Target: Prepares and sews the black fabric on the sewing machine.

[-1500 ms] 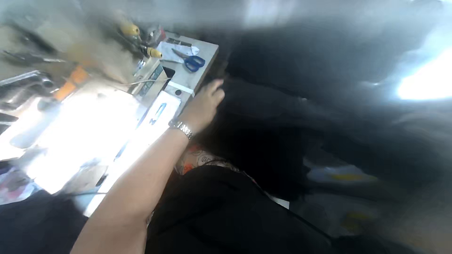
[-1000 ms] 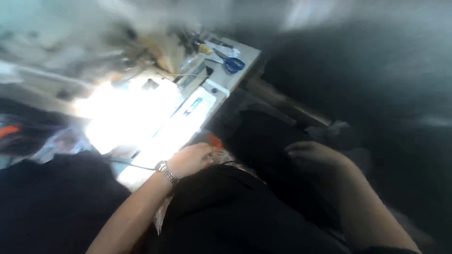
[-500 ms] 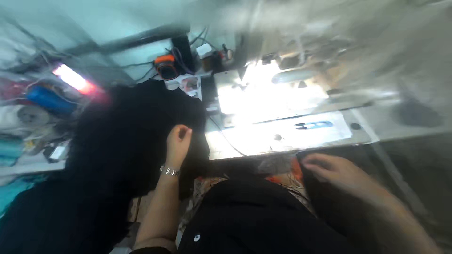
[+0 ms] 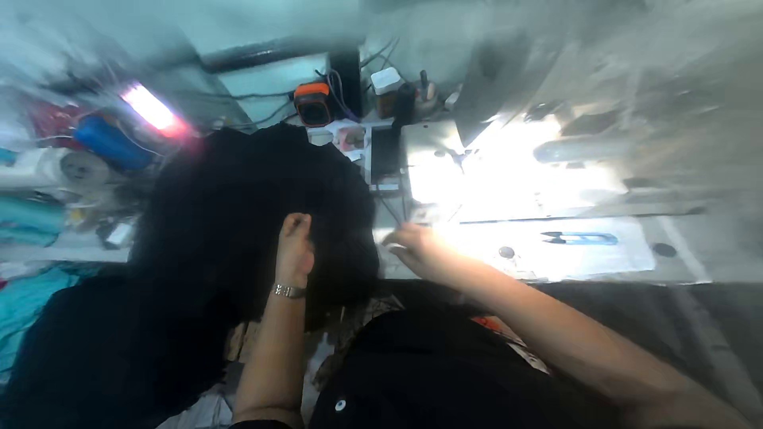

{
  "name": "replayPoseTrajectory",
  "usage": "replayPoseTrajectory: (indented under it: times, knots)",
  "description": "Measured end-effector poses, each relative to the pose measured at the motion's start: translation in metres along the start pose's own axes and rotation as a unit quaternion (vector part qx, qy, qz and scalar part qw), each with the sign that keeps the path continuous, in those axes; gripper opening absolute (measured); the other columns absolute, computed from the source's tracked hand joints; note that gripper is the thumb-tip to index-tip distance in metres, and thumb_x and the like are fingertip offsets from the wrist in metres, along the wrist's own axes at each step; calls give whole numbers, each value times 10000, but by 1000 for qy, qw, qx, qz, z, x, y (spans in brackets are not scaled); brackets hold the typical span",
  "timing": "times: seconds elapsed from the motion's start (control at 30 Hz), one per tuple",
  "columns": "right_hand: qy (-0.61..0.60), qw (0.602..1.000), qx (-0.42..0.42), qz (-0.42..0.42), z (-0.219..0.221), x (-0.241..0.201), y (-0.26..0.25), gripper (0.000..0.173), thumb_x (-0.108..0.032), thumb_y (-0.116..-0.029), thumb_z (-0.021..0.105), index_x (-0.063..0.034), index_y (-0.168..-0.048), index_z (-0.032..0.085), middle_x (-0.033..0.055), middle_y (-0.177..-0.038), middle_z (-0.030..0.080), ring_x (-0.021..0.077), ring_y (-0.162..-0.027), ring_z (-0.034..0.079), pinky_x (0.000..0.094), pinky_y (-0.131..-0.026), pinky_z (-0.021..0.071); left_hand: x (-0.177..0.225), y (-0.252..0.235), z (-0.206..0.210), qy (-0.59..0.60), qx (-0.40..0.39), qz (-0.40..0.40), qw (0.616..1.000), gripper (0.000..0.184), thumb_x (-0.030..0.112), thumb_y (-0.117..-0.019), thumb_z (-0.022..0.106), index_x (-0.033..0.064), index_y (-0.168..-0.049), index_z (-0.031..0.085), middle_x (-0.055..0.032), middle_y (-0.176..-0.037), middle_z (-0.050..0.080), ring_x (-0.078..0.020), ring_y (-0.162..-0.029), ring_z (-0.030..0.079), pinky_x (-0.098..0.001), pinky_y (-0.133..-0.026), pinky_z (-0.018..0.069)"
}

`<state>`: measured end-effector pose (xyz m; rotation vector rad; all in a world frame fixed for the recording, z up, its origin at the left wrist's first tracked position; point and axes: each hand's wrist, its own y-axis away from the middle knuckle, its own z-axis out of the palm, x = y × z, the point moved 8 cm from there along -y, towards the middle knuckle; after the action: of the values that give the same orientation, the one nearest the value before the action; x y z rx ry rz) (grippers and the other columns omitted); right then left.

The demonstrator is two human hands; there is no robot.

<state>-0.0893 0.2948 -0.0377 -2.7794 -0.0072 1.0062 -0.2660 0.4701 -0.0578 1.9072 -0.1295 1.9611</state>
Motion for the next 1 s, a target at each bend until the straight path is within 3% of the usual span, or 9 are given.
replayPoseTrajectory:
  times: [0.17,0.27,0.33,0.57,0.63,0.77,0.83,0.9,1.0]
  knots:
    - [71,984,-158,-30,54,-43,-85,554,23,-940,584,-199,-1448,574,119,-1523,516,383,-1121,677,607,-865,569,40,16,12,-149,-101,41,983,322,180,-1028,595,134,-1337,518,-85,-1212,624,-180,-1052,628,-400,-884,549]
    - [99,966,-238,7,75,-41,-103,550,-26,-978,560,-190,-1501,520,146,-1510,526,432,-1128,657,660,-889,529,104,8,-4,-551,-132,158,809,607,186,-916,778,151,-1446,484,-163,-1245,668,-324,-1061,688,-552,-872,585]
    - [108,975,-194,9,64,-44,-115,432,-150,-1048,523,-166,-1480,513,138,-1459,559,397,-1057,689,615,-845,561,168,-11,-25,-688,-45,229,688,585,55,-879,746,89,-1421,528,-251,-1276,632,-477,-1121,646,-704,-877,535]
    - [99,983,125,-92,-75,-114,-131,224,-188,-1040,570,-69,-1195,682,166,-1094,666,330,-1033,681,486,-830,592,356,-53,-5,-711,210,410,531,413,195,-1107,334,-80,-1381,476,-382,-1377,520,-566,-1266,534,-728,-987,430]
    - [111,971,193,-88,-103,-112,-107,173,-120,-998,606,-51,-1130,695,167,-1025,665,331,-981,687,479,-802,597,359,-53,12,-682,244,484,491,378,173,-1110,334,-107,-1257,540,-352,-1221,603,-520,-1148,614,-682,-907,478]
    - [155,952,255,-66,-136,-79,-12,150,-156,-984,614,-39,-1036,692,146,-969,687,303,-887,702,457,-745,600,328,18,68,-507,183,657,526,280,270,-1039,482,113,-1145,688,-157,-1083,686,-326,-1074,648,-508,-932,470]
    - [196,957,207,-49,-125,-51,44,193,-242,-1018,562,-91,-984,676,63,-870,666,214,-736,686,390,-601,587,295,70,124,-590,26,567,574,303,97,-980,504,54,-1238,655,-299,-1187,639,-491,-1096,628,-650,-886,483]
    - [204,967,151,-4,-101,-19,91,272,-288,-1034,517,-89,-913,659,54,-741,616,225,-617,648,407,-500,535,230,75,154,-656,-124,472,576,333,-15,-934,596,59,-1250,672,-290,-1265,548,-459,-971,654,-586,-765,576]
    - [154,987,36,41,-54,17,129,282,-316,-1042,552,-78,-971,686,93,-824,669,271,-749,701,463,-644,596,115,65,164,-701,-297,315,566,452,8,-841,765,145,-1266,699,-196,-1294,550,-334,-892,689,-492,-733,620]
